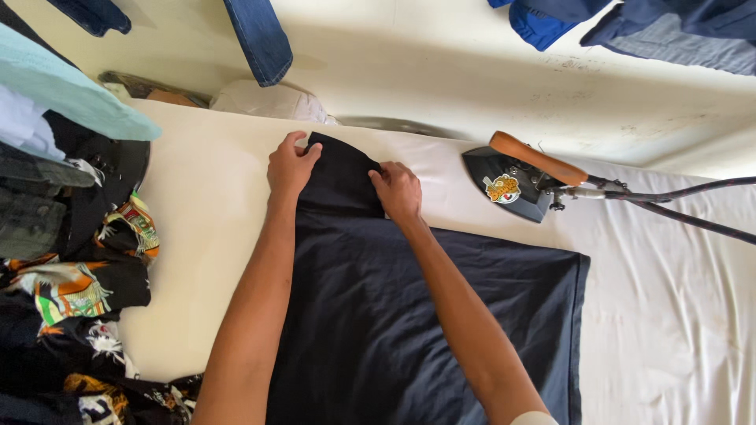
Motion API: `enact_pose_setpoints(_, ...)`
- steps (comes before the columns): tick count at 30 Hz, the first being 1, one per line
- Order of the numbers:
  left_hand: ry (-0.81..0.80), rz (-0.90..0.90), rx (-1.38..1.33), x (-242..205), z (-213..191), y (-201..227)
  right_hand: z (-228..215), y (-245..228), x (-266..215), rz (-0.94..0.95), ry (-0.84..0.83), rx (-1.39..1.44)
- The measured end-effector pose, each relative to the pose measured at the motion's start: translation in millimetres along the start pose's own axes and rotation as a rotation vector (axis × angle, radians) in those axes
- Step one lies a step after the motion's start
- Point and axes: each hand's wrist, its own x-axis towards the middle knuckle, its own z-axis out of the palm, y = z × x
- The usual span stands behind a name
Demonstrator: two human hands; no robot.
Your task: The person folds a black shirt on a bed and then uses a steam iron to press the garment.
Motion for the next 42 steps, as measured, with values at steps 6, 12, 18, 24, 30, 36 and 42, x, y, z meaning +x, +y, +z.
enact_pose_setpoints(6,-0.114,0.065,-0.14,57.3,12.9,-12.6,-11.9,-1.3,15.0,0.251,-0.009,0.278)
enact_pose_setpoints(12,-0.152,0.143,-0.077,60.0,7.3,-1.8,-19.5,-11.8,21.2,0.168,0.012,0.157)
enact_pose_setpoints(18,-0.138,0.08,0.127,50.5,-0.8,14.7,-31.3,-44.1,18.6,0.094,0.018,-0.137)
enact_pose_setpoints(24,-0.171,0.273,0.15,63.9,7.4,17.3,-17.9,-19.0,27.6,0.138,-0.002,-0.19)
enact_pose_setpoints(30,-0.24,0.234,-0.151,78.7,4.3,17.5,-17.7,-7.8,25.8,0.177,0.009,-0.087)
enact_pose_setpoints(36,-0.207,0.187,-0.114,87.3,22.8,9.8,-17.7,-13.8,23.7,0.178,0.044,-0.071)
enact_pose_setpoints(42,-0.179,0.208,-0.17,84.3,14.7,13.9,-13.8,-7.9,24.6,0.155,0.055,-0.077)
